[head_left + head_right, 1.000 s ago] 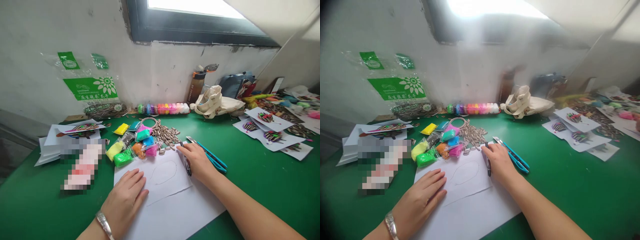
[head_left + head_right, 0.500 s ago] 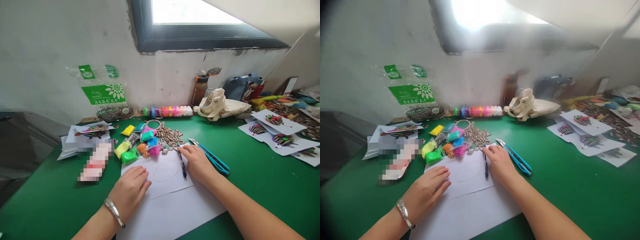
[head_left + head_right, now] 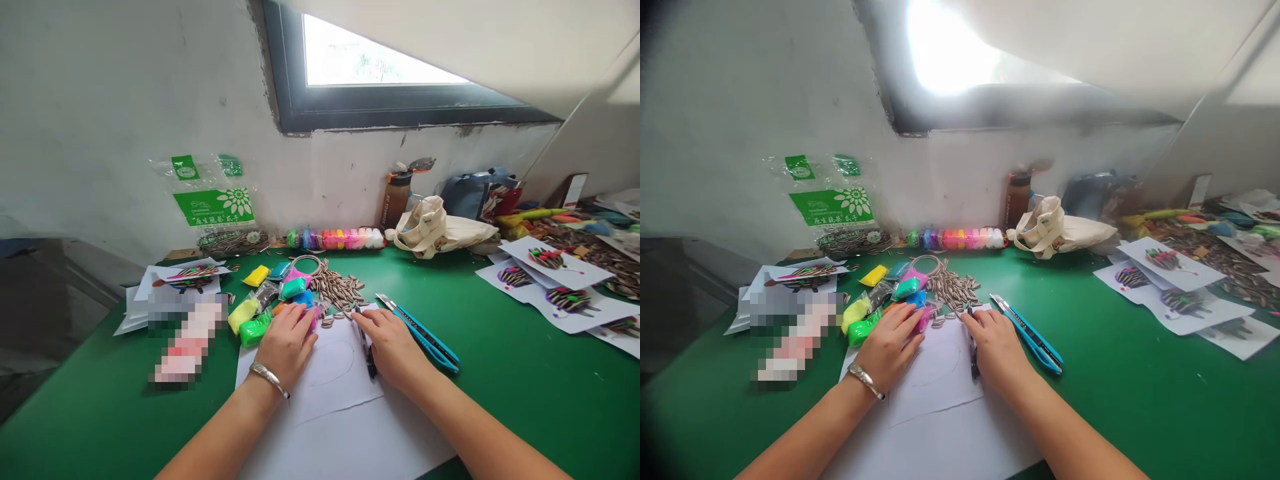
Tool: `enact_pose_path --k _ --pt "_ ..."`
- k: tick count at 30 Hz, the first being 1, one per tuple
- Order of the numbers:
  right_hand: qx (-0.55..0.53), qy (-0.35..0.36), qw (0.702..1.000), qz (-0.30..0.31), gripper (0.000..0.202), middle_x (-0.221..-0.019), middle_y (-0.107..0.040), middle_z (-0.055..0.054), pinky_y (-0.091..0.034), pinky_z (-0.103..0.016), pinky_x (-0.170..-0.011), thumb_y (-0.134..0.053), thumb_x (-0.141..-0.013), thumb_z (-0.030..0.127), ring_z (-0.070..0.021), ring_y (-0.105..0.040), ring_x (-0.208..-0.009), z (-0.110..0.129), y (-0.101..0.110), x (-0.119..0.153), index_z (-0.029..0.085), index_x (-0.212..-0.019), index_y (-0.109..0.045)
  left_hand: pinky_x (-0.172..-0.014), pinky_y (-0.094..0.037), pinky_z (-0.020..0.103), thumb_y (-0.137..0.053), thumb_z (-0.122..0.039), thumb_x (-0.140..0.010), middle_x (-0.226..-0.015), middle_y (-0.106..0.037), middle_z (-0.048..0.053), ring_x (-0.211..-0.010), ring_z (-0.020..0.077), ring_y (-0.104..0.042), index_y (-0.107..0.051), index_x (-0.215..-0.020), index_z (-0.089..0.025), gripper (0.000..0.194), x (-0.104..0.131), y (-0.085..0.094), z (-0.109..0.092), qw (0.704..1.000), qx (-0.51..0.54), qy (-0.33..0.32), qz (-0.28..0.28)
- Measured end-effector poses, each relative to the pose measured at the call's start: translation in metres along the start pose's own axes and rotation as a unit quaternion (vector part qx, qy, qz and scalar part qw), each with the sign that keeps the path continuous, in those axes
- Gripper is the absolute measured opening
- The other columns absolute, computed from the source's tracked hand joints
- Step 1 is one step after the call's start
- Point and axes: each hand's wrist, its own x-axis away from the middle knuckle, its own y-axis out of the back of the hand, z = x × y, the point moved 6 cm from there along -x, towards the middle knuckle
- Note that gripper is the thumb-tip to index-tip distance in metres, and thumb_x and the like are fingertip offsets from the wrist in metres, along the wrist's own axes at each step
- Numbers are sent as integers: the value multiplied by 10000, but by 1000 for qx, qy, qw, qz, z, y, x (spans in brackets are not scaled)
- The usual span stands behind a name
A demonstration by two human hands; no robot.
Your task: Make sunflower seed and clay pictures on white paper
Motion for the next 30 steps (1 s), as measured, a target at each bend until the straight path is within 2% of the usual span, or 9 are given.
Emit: enact_pose_path --k 3,6,10,15,18,22,25,27,30 --pt "-5 -10 1000 2 679 -1178 -591 -84 -379 -359 -934 -397 -667 -66 -232 -485 -1079 -1 -2 -1 218 -1262 -561 -948 -471 489 -473 -193 -889 -1182 -636 108 -1124 278 -556 -594 -1206 -184 340 1 -16 7 1000 5 2 -5" --pt "-10 -14 1000 1 677 -1186 -590 -75 -376 -365 -944 -397 -661 -60 -235 -483 -1088 -2 -3 -2 230 -1246 -575 -920 -486 475 -467 -189 -895 -1141 -655 107 -1076 273 -585 -627 -1155 -181 305 5 -17 12 1000 14 0 -23" --pt "-15 -13 1000 -3 666 -1190 -592 -67 -372 -382 -962 -397 -653 -55 -240 -484 -1096 -4 -4 -3 232 -1222 -593 -920 -488 457 -487 -193 -894 -1119 -664 109 -1054 263 -594 -633 -1141 -165 289 8 -5 16 998 34 -1 -52" --pt "-16 -9 1000 -7 677 -1195 -595 -60 -374 -394 -977 -389 -646 -54 -240 -487 -1112 -9 -11 -2 236 -1224 -592 -1007 -423 480 -497 -176 -889 -1207 -625 112 -1219 288 -478 -657 -1103 -151 268 9 10 13 994 76 14 -81" --pt "-17 -7 1000 -16 670 -1204 -591 -71 -382 -410 -980 -393 -644 -48 -249 -487 -1125 -10 -14 -1 221 -1225 -593 -1007 -431 436 -517 -170 -879 -1183 -645 102 -1170 268 -531 -656 -1129 -161 287 10 19 9 989 119 30 -81" --pt "-26 -14 998 -56 628 -1211 -579 -99 -386 -442 -985 -404 -649 -34 -266 -481 -1145 -10 -10 1 196 -1197 -607 -1014 -423 376 -572 -218 -858 -1136 -676 64 -1091 239 -591 -666 -1138 -212 295 11 35 12 965 225 122 -61" --pt "-52 -4 993 -103 574 -1218 -567 -103 -357 -481 -1012 -413 -684 -14 -276 -459 -1174 -10 -2 3 196 -1182 -605 -954 -472 379 -663 -340 -795 -1095 -697 55 -1059 267 -609 -713 -1052 -238 281 20 39 27 884 356 301 -39" --pt "-99 10 986 -131 529 -1219 -561 -98 -346 -483 -1023 -417 -727 14 -268 -458 -1178 -9 5 4 204 -1187 -594 -875 -523 398 -730 -423 -714 -1050 -714 72 -1003 289 -634 -729 -1010 -220 359 29 34 33 774 485 406 -22" --pt "-213 -4 965 -150 403 -1204 -570 -95 -376 -449 -998 -460 -810 124 -253 -487 -1149 -4 17 4 217 -1179 -593 -817 -552 399 -809 -436 -608 -1008 -722 89 -954 283 -650 -740 -954 -191 429 35 26 27 609 640 467 -11"
